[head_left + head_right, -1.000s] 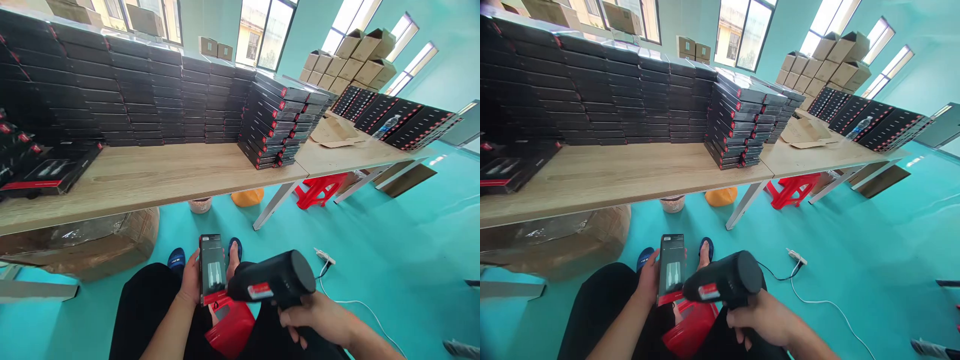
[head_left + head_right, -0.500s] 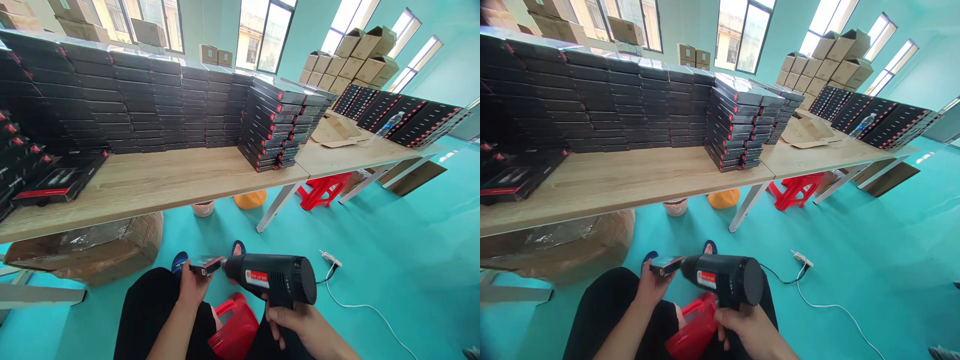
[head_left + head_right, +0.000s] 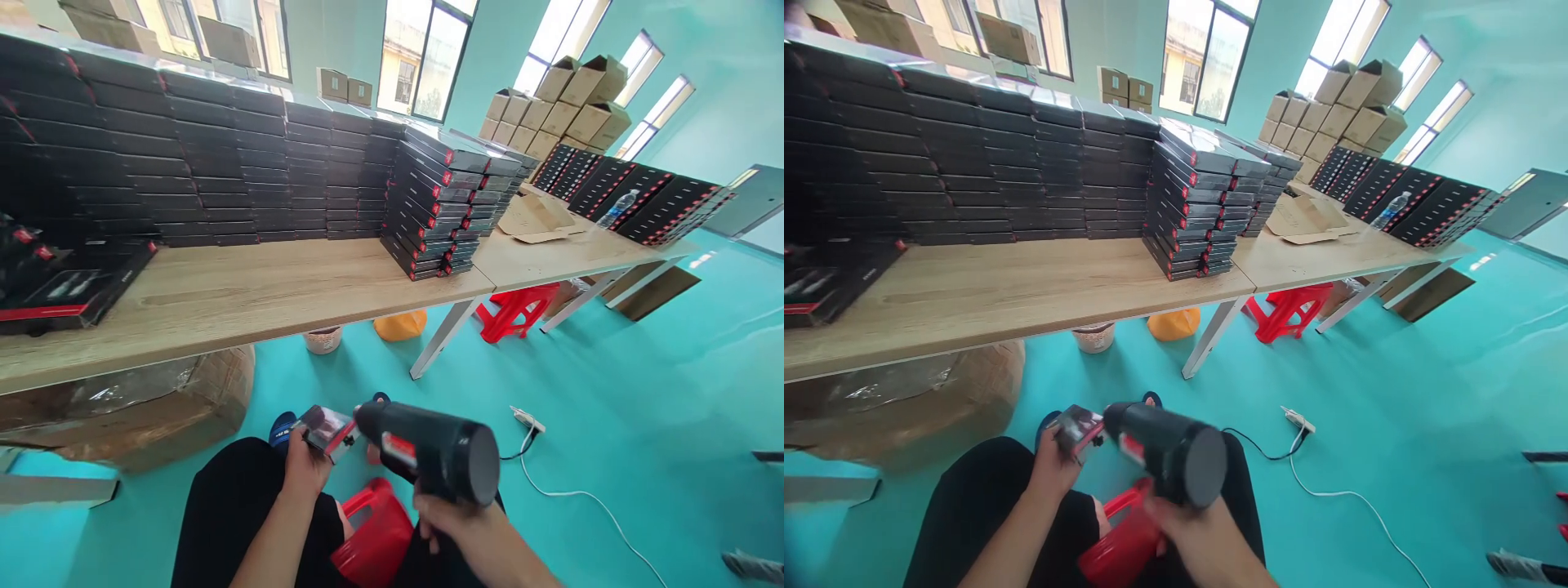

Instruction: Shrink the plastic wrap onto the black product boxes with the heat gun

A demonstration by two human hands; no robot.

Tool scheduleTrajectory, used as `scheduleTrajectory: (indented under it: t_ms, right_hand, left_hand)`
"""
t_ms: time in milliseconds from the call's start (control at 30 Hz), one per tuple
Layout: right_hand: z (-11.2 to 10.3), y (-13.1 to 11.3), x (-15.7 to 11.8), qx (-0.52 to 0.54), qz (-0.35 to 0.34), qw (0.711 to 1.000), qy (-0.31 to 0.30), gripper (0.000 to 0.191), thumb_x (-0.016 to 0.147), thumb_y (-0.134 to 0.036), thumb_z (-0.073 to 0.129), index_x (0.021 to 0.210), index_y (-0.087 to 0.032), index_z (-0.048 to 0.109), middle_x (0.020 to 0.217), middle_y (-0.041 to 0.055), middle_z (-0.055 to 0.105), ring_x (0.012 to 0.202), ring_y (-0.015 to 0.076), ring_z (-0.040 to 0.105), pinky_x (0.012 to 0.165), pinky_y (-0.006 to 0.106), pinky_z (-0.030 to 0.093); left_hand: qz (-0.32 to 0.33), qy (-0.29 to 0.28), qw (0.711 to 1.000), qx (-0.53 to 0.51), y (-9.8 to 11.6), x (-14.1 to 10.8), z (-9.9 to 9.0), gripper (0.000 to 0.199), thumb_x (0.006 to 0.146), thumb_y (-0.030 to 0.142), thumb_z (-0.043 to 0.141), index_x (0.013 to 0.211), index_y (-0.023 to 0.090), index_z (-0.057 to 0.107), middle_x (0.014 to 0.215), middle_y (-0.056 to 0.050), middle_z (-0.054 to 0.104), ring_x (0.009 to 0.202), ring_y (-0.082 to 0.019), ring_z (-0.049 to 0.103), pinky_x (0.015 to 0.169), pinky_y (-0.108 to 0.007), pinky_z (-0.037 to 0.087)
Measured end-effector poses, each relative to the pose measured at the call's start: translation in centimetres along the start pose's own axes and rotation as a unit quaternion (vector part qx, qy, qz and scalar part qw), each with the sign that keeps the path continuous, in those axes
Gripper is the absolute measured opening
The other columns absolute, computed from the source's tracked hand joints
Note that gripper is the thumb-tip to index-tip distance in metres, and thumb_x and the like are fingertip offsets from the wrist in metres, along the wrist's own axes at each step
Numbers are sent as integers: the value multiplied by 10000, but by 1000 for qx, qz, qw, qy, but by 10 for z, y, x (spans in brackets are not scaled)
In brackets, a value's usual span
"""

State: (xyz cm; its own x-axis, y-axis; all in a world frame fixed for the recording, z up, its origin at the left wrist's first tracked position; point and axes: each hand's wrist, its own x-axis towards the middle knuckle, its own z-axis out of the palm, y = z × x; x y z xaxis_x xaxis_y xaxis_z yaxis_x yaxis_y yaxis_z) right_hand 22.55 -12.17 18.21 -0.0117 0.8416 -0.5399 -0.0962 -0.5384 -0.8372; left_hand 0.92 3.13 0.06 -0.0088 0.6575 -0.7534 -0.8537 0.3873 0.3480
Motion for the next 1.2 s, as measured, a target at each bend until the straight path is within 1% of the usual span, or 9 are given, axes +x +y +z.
scheduleTrajectory:
  t_ms: [100, 200, 267, 500, 767, 900, 1000, 1067, 1200]
  right_hand:
    - [-12, -3, 1, 69, -17, 997, 32, 433, 741, -483, 768, 994, -138, 703, 713, 33, 651, 608, 172, 561, 559, 305, 465]
    - [-25, -6, -8, 88, -2, 996, 2, 479, 718, -479, 794, 1038, -134, 704, 825, 52, 667, 615, 159, 577, 531, 285, 467]
    - [-29, -6, -14, 96, 1, 995, -11, 487, 711, -481, 804, 1040, -135, 707, 827, 48, 661, 610, 154, 581, 519, 276, 461]
    - [-30, -3, -20, 107, 22, 994, 1, 467, 716, -470, 808, 1050, -157, 711, 823, 38, 666, 615, 147, 594, 534, 271, 474]
    - [-38, 5, -25, 70, 45, 996, -29, 488, 688, -474, 823, 1026, -145, 699, 807, 44, 677, 606, 146, 599, 529, 263, 444]
    - [-38, 9, -25, 38, 23, 999, 0, 474, 712, -508, 795, 1010, -155, 692, 779, 32, 659, 592, 145, 573, 557, 283, 463]
    - [-37, 11, -25, 46, 64, 996, -34, 449, 687, -465, 811, 983, -144, 708, 777, 46, 674, 608, 146, 585, 557, 269, 447]
    - [-34, 9, -22, 45, 73, 996, -37, 427, 682, -457, 813, 948, -138, 714, 782, 53, 676, 615, 147, 587, 554, 266, 451]
    - [-29, -6, -5, 74, 20, 997, 10, 454, 698, -465, 800, 991, -132, 702, 790, 50, 674, 595, 152, 591, 533, 278, 474]
  left_hand:
    - [-8, 24, 1000, 6, 2, -4, 1, 288, 789, 168, 499, 1029, 182, 659, 748, -41, 712, 650, -217, 687, 667, -374, 593]
    - [-9, 26, 1000, 8, 3, -11, 5, 243, 796, 182, 491, 978, 181, 653, 708, -34, 688, 624, -209, 671, 653, -355, 582]
    - [-10, 17, 1000, 11, 3, -14, 8, 213, 786, 183, 491, 932, 176, 646, 701, -37, 685, 605, -204, 662, 629, -341, 571]
    - [-28, -29, 999, 13, 5, -23, 10, 267, 674, 163, 508, 901, 167, 648, 722, -68, 696, 621, -248, 665, 690, -428, 582]
    - [-5, -41, 999, 34, 3, -19, 6, 326, 552, 132, 495, 846, 180, 629, 663, -44, 660, 582, -235, 633, 661, -411, 573]
    - [-17, -48, 998, 41, 3, -18, 6, 283, 543, 138, 492, 795, 178, 613, 659, -56, 663, 570, -237, 630, 613, -399, 564]
    - [-25, -64, 996, 54, 0, -17, 5, 228, 544, 134, 500, 741, 175, 606, 635, -48, 651, 533, -216, 608, 603, -383, 557]
    - [-26, -81, 993, 83, -4, -16, 2, 158, 551, 125, 515, 680, 179, 589, 577, -25, 609, 505, -201, 581, 592, -370, 548]
    - [-14, -141, 974, 174, -14, -15, -6, 117, 599, 111, 571, 686, 158, 632, 617, -36, 643, 567, -214, 613, 575, -337, 520]
